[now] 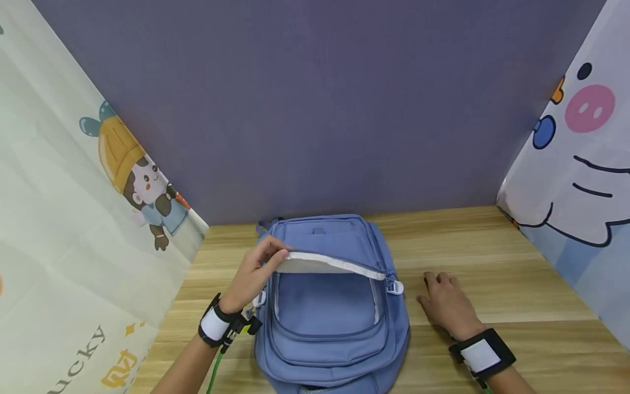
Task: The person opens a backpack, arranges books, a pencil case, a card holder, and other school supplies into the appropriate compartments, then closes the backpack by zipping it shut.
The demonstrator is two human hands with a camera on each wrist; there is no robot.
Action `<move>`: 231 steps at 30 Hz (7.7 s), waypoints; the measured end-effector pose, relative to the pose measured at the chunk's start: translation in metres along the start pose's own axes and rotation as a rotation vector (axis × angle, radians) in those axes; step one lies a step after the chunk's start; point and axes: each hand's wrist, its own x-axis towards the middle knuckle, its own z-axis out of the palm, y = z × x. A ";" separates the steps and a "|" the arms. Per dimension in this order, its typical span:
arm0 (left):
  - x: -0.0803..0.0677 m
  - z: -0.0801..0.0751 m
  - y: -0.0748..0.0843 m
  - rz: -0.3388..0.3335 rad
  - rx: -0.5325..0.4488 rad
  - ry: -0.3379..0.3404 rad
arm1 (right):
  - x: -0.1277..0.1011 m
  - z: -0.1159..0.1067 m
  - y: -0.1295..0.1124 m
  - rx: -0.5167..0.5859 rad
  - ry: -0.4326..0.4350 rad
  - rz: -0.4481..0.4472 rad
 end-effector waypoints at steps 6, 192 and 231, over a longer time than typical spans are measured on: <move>0.029 0.000 -0.009 -0.123 -0.102 0.101 | -0.006 -0.002 -0.001 0.010 0.005 0.031; 0.012 0.011 -0.005 -0.130 -0.155 0.134 | 0.017 -0.014 -0.182 0.102 0.186 -0.708; 0.003 0.015 -0.005 -0.151 -0.204 0.135 | 0.019 -0.065 -0.149 0.396 0.433 -0.922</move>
